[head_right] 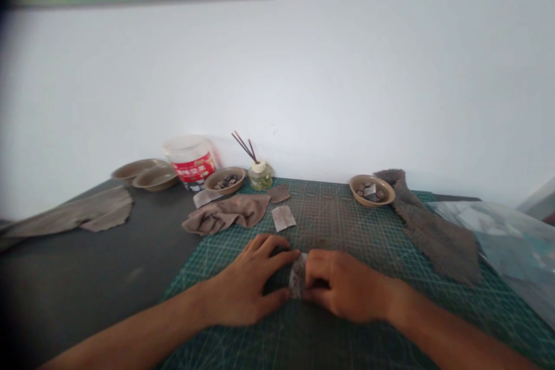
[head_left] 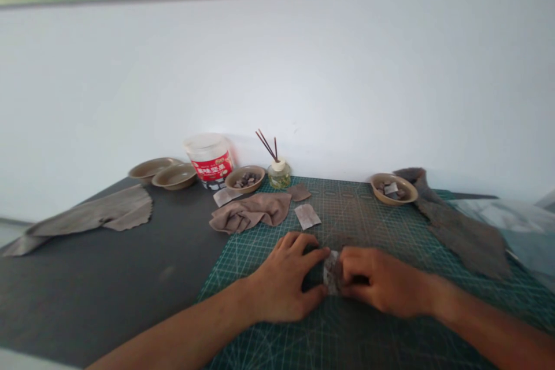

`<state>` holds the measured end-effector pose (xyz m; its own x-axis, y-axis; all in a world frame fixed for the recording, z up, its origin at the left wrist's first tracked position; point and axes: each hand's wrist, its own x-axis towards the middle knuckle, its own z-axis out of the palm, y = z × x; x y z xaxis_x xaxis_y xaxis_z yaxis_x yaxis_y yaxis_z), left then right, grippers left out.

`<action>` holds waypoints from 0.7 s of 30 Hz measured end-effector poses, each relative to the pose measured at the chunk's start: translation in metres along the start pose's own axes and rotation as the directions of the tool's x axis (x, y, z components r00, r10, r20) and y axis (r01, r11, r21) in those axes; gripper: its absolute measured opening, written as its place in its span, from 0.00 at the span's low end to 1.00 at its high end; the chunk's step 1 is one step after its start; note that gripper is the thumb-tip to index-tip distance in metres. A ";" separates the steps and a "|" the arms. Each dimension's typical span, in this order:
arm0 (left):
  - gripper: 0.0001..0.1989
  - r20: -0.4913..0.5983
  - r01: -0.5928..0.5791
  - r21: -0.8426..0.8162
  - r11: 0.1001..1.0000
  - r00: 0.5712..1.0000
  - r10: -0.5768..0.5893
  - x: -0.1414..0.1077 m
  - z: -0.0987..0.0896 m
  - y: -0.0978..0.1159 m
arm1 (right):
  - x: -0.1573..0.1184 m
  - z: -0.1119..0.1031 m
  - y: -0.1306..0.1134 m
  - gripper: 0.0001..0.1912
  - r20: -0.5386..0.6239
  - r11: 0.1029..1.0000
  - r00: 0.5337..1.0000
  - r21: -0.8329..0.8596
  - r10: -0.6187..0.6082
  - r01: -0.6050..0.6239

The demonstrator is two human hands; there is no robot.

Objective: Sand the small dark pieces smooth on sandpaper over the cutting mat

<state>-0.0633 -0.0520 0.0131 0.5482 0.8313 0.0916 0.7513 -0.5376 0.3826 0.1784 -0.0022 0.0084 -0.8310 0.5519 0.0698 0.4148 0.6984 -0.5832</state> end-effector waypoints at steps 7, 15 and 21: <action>0.32 -0.003 0.008 -0.005 1.000 1.000 -0.008 0.000 0.001 0.001 | -0.003 -0.005 0.000 0.05 -0.066 0.992 0.994 -0.079 0.089 -0.095; 0.32 -0.012 -0.002 0.000 1.000 1.000 0.002 0.000 0.001 0.000 | -0.001 0.001 0.001 0.05 -0.119 0.992 0.990 -0.088 0.081 -0.092; 0.32 -0.021 -0.013 -0.057 0.998 1.000 0.012 -0.003 0.002 -0.001 | -0.007 0.000 0.005 0.06 -0.049 0.986 0.998 0.162 -0.038 0.045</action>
<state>-0.0650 -0.0540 0.0107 0.5495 0.8275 0.1155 0.7217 -0.5397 0.4334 0.1864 -0.0032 0.0050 -0.8268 0.5470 0.1314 0.3116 0.6397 -0.7026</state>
